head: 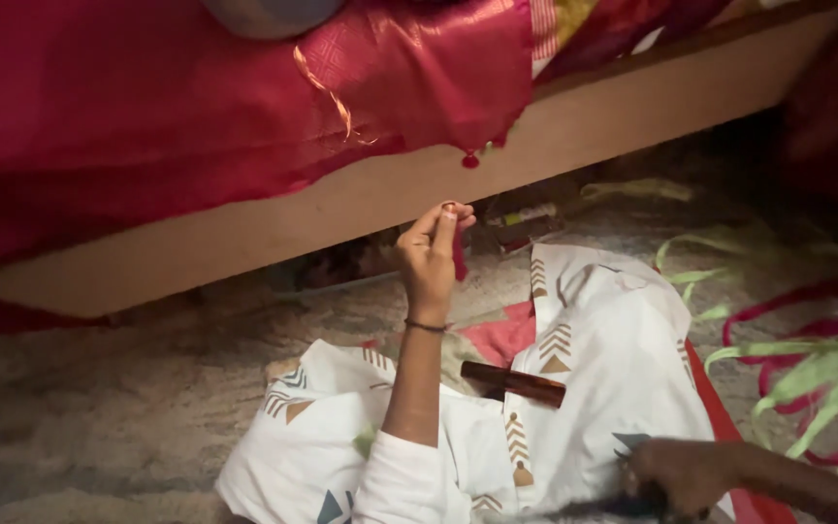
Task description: Tying and cutting decorative tassels onto the border of a red saree.
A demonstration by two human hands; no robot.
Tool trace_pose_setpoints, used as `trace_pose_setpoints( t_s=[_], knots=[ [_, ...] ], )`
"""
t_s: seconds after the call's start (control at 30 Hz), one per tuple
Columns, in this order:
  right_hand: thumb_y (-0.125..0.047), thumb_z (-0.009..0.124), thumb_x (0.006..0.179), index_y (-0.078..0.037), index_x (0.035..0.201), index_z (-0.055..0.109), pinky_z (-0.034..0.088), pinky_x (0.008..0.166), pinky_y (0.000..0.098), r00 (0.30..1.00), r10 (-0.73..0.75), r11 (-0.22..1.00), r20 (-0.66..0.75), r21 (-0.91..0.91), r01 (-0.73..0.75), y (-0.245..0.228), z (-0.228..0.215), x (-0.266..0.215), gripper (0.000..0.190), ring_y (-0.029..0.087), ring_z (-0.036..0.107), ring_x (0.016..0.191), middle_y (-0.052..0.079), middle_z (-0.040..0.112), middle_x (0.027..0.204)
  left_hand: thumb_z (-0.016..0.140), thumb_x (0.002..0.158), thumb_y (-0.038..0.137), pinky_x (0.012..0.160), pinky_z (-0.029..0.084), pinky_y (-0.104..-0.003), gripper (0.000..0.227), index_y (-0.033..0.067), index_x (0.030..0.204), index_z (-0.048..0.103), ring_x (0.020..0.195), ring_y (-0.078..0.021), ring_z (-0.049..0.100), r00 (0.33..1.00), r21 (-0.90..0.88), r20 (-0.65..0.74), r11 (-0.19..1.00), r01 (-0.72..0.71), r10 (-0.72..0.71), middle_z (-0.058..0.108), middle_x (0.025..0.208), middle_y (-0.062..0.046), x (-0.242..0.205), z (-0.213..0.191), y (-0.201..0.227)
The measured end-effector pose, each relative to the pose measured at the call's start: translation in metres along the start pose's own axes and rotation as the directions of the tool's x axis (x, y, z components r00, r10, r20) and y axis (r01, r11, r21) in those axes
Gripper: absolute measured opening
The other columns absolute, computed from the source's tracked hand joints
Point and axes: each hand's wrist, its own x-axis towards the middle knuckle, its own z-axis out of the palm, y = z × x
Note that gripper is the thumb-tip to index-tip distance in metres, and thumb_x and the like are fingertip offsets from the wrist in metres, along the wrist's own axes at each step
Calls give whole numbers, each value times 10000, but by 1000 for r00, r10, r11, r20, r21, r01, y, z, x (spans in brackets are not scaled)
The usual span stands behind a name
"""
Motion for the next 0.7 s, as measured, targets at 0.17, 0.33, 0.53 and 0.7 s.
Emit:
trace_pose_setpoints(
  t_s=[0.17, 0.33, 0.53, 0.7],
  knots=[
    [-50, 662, 672, -49, 1316, 690, 576, 862, 384, 842, -269, 961, -468, -187, 203, 17, -75, 76, 645, 328, 734, 952, 188, 747, 1110, 563, 1070, 142, 885, 583, -301, 276, -83, 1087, 721, 923, -161, 730, 998, 9, 37, 998, 56, -56, 756, 1010, -110, -12, 17, 30],
    [-269, 793, 789, 105, 1296, 524, 480, 886, 460, 526, -363, 931, -769, -282, 231, -54, -161, 146, 686, 379, 588, 1045, 275, 602, 1157, 557, 1089, 157, 886, 586, -339, 261, -62, 1098, 699, 917, -188, 724, 994, -223, 7, 968, 110, -111, 744, 1029, -122, -13, 12, 40],
    [-298, 498, 1052, -46, 942, 630, 505, 722, 308, 899, 4, 883, -437, 424, 201, -13, -137, 134, 305, 125, 563, 761, 5, 604, 793, 571, 1043, 150, 944, 582, -449, 219, -31, 1125, 662, 945, -260, 713, 919, -478, -150, 840, 256, -365, 722, 1059, -172, 33, -116, -70],
    [-317, 561, 990, -171, 1118, 656, 551, 670, 327, 854, 486, 656, -186, 723, -216, 21, -123, 68, 216, 164, 629, 667, 46, 671, 772, 589, 1009, 131, 1005, 579, -469, 194, 2, 1133, 664, 1042, -279, 699, 726, -668, -137, 604, 435, -674, 697, 1131, -149, 39, -199, -199]
  ],
)
